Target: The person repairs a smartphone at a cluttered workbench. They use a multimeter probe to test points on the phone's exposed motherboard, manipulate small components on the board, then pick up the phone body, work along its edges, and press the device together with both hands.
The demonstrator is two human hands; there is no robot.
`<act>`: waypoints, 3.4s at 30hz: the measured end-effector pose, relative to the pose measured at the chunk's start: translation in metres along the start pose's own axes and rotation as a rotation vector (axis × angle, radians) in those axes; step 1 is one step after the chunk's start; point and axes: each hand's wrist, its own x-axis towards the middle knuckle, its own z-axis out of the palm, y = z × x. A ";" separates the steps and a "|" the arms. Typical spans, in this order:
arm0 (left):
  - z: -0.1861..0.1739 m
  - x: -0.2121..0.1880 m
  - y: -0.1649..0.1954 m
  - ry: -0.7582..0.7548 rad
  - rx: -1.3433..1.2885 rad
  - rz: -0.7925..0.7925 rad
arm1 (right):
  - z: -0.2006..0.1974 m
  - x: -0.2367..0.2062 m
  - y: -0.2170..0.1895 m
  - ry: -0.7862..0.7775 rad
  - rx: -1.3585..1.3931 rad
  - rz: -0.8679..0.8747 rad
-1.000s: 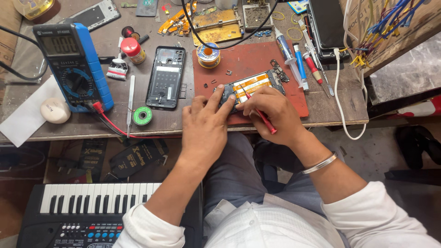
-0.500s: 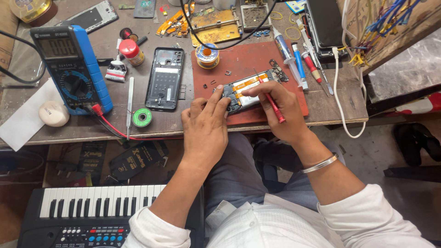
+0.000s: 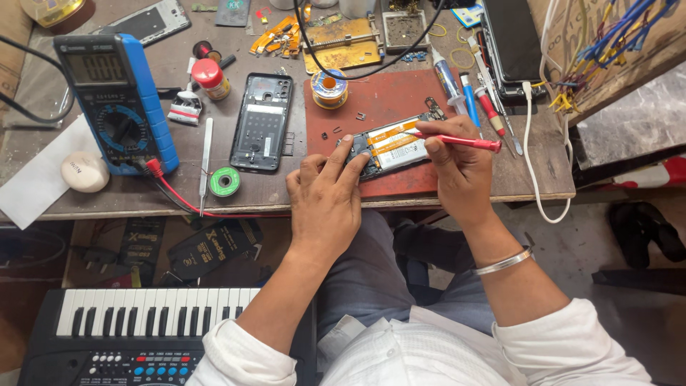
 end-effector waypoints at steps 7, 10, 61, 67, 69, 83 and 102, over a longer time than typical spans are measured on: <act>0.000 -0.002 -0.004 0.056 -0.019 -0.009 | 0.009 0.004 -0.009 0.003 0.006 0.023; -0.004 -0.006 -0.012 0.062 -0.034 -0.002 | 0.025 0.008 -0.021 -0.029 0.002 0.004; -0.015 -0.015 -0.030 0.094 -0.049 0.005 | 0.153 0.059 -0.049 -0.378 -0.056 -0.001; -0.013 -0.011 -0.023 0.086 -0.123 -0.029 | 0.101 0.046 -0.041 -0.241 0.048 0.022; -0.011 -0.008 -0.020 0.094 -0.106 -0.027 | 0.080 0.040 -0.036 -0.182 0.071 0.033; -0.002 -0.004 -0.011 0.089 -0.067 -0.023 | 0.039 0.013 -0.003 -0.068 0.073 0.030; -0.003 -0.004 -0.011 0.085 -0.065 -0.024 | 0.042 0.013 0.001 -0.117 -0.055 0.004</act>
